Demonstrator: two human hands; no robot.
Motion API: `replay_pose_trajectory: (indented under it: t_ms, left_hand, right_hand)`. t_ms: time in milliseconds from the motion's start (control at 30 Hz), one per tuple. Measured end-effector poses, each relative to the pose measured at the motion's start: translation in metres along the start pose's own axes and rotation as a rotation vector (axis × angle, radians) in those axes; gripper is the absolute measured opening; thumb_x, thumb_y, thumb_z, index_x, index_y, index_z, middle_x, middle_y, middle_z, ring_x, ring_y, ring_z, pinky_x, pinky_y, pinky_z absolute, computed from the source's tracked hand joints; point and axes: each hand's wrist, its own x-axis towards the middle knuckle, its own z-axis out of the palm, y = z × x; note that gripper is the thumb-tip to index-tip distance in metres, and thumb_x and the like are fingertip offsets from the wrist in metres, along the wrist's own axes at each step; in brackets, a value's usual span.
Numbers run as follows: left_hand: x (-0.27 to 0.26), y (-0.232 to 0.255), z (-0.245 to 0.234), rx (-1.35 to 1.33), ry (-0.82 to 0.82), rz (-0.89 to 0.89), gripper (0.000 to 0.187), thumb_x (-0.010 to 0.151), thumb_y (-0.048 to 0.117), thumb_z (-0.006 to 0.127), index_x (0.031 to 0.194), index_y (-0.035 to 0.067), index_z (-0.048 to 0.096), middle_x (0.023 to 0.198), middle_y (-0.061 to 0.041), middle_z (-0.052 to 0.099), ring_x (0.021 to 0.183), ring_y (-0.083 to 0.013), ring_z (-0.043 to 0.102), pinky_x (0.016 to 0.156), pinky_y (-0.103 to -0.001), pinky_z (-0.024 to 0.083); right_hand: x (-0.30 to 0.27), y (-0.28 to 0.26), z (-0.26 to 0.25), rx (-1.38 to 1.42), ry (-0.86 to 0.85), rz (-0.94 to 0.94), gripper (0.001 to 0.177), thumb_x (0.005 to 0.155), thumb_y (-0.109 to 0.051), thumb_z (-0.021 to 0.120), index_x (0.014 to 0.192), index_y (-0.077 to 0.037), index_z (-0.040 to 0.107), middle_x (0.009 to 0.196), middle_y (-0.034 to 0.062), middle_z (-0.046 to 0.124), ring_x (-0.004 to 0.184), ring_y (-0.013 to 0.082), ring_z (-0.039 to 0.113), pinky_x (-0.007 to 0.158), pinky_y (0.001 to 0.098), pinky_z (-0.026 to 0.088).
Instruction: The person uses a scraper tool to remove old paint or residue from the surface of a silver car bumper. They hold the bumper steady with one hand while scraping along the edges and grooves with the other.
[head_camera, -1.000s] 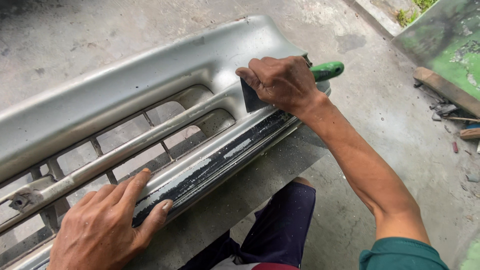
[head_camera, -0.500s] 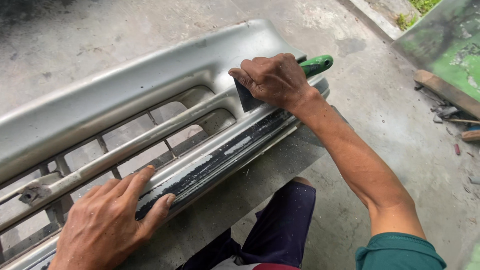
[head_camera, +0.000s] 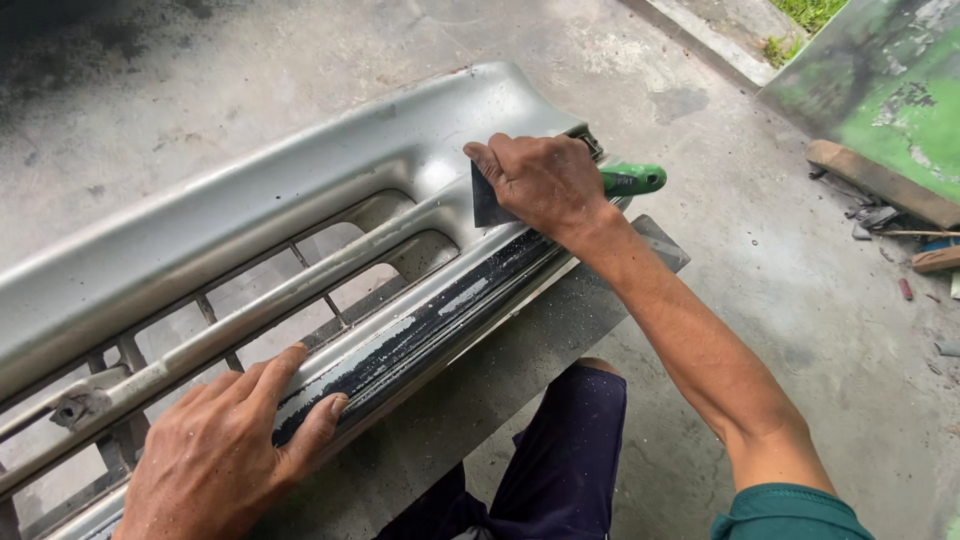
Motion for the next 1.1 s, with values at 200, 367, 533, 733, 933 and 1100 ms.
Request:
replay_pose_trajectory:
  t_ms: [200,367,533,733,933,1100]
  left_hand:
    - [0.001,-0.001,0.001,0.025,0.042,0.028,0.066,0.089,0.064,0.055,0.134,0.016,0.060,0.104,-0.001,0.077,0.087,-0.0255,0.075,0.077,-0.041,0.059]
    - [0.000,0.000,0.001,0.005,0.066,0.005,0.068,0.089,0.065,0.054,0.135,0.017,0.061,0.110,0.001,0.076,0.090,-0.0261,0.074,0.078,-0.043,0.059]
    - [0.000,-0.003,0.009,0.009,0.133,0.020,0.066,0.086,0.064,0.057,0.131,0.016,0.064,0.116,0.002,0.076,0.089,-0.0229,0.075,0.075,-0.041,0.060]
    - [0.003,-0.003,0.007,-0.003,-0.026,-0.051,0.071,0.087,0.069,0.051,0.138,0.021,0.058,0.120,0.002,0.074,0.099,-0.0244,0.075,0.082,-0.043,0.061]
    - [0.000,0.000,0.005,0.015,0.133,0.024,0.065,0.088,0.064,0.056,0.131,0.016,0.064,0.111,0.001,0.077,0.088,-0.0247,0.075,0.075,-0.042,0.060]
    - [0.000,0.001,0.003,0.030,0.021,0.015,0.071,0.089,0.067,0.051,0.136,0.014,0.061,0.117,-0.001,0.076,0.094,-0.0241,0.076,0.079,-0.040,0.061]
  right_hand:
    - [0.002,0.003,0.003,0.052,-0.129,0.064,0.056,0.117,-0.043,0.045,0.073,-0.012,0.059,0.045,-0.0036,0.040,0.035,0.0145,0.043,0.031,0.0351,0.039]
    - [0.014,0.012,0.021,0.130,-0.016,0.014,0.058,0.118,-0.043,0.038,0.070,-0.015,0.054,0.050,-0.0055,0.043,0.038,0.0107,0.040,0.034,0.0287,0.034]
    - [0.002,0.003,0.009,0.113,-0.038,0.059,0.055,0.115,-0.042,0.042,0.070,-0.014,0.056,0.049,-0.0024,0.046,0.036,0.0179,0.046,0.031,0.0348,0.036]
    - [0.003,0.001,-0.001,0.105,-0.151,0.167,0.056,0.114,-0.046,0.041,0.075,-0.011,0.062,0.048,0.0020,0.052,0.039,0.0250,0.055,0.035,0.0430,0.045]
    - [0.000,0.004,0.009,0.227,-0.212,0.162,0.057,0.116,-0.044,0.035,0.077,-0.012,0.060,0.051,-0.0042,0.045,0.034,0.0127,0.044,0.028,0.0296,0.039]
    - [0.003,-0.001,-0.004,0.212,-0.285,0.161,0.062,0.117,-0.045,0.025,0.071,-0.013,0.053,0.049,-0.0062,0.036,0.031,0.0106,0.036,0.025,0.0271,0.033]
